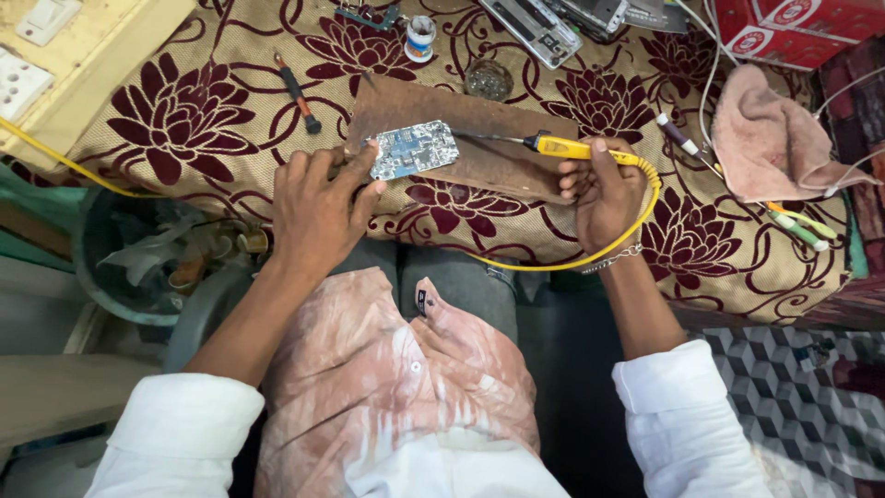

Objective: The person uses a soldering iron to apply heat to a small circuit board placed on a wooden board on their lap. They hold the board steady with the left hand and manipulate the soldering iron with the right hand, focusing on specific points on the board.

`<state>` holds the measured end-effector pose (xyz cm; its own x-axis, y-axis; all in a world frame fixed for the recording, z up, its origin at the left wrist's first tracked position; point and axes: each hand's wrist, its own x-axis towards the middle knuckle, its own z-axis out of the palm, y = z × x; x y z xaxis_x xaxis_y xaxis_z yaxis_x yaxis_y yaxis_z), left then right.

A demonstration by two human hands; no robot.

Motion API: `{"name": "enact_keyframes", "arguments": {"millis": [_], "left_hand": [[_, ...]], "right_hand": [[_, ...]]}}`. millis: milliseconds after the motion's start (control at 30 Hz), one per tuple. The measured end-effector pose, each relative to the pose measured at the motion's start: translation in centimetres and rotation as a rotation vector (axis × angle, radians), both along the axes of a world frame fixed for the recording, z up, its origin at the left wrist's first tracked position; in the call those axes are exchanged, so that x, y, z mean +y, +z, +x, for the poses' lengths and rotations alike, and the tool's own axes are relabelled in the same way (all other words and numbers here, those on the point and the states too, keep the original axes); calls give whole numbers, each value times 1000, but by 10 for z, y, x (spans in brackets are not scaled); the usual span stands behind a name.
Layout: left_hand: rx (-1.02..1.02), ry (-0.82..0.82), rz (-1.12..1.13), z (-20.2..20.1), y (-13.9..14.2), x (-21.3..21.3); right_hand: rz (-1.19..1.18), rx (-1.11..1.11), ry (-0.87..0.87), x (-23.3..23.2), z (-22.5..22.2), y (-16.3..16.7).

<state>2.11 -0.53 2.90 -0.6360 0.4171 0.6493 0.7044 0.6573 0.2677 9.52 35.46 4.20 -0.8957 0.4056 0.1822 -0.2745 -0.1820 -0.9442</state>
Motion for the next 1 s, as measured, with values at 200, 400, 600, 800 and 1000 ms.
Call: {"name": "enact_keyframes", "arguments": {"millis": [200, 400, 600, 800, 1000], "left_hand": [[9, 7, 3, -1, 0, 0], [21, 4, 12, 0, 0, 0], [16, -6, 13, -1, 0, -1], [16, 10, -23, -1, 0, -1], [2, 4, 5, 0, 0, 0]], "right_hand": [[4, 2, 4, 0, -1, -1], [-25, -6, 4, -1, -1, 0], [-2, -6, -1, -3, -1, 2], [-7, 9, 6, -1, -2, 0], [-9, 22, 2, 2, -2, -4]]}}
